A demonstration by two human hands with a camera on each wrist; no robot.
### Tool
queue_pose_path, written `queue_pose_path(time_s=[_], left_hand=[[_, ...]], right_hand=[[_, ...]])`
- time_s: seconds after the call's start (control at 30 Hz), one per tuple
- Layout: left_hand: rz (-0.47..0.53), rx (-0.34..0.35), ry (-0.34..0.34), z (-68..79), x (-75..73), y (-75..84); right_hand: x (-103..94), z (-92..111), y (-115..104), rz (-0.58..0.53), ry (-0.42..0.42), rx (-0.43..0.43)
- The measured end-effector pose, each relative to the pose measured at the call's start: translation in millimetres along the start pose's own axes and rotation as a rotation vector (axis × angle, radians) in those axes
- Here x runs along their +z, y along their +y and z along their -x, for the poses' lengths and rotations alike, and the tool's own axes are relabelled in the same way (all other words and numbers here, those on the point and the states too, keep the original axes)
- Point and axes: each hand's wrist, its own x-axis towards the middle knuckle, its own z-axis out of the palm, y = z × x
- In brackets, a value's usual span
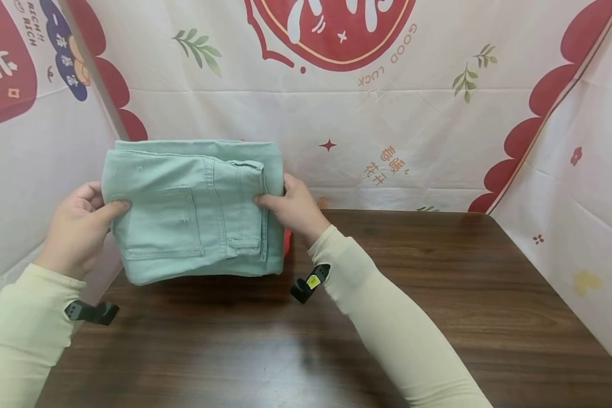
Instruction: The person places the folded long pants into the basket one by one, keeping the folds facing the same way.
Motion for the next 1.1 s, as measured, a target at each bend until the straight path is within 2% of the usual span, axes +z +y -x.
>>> queue_pose_path(time_s=[0.13, 0.27, 0.37, 0.7, 0.97, 1.1], left_hand=[[-0.043, -0.013, 0.015, -5.1, 0.6, 3.0], [-0.001, -0.021, 0.027, -9.7, 1.0, 3.1], [-0.01, -0.022, 0.037, -13.1, 1.0, 2.3], [-0.077, -0.065, 0.042, -22.8, -0.5, -1.2], [0.021, -0.069, 0.032, -30.8, 0.1, -14.2], [0.02, -0.076, 0.047, -33.9, -0.4, -19.8]], right_hand=[[0.8, -4.3, -2.1, -0.042, -0.002, -0.002], [2.8, -9.3, -3.5, -0.076, 0.005, 0.013], [4.6, -13.9, -4.0, -0.086, 0.016, 0.022], [9.7, -27.9, -0.7, -0.126, 0.043, 0.058], [11.9, -40.1, 6.6, -0.143, 0.053, 0.093], [13.2, -44.1, 8.0, -0.151, 0.054, 0.099]])
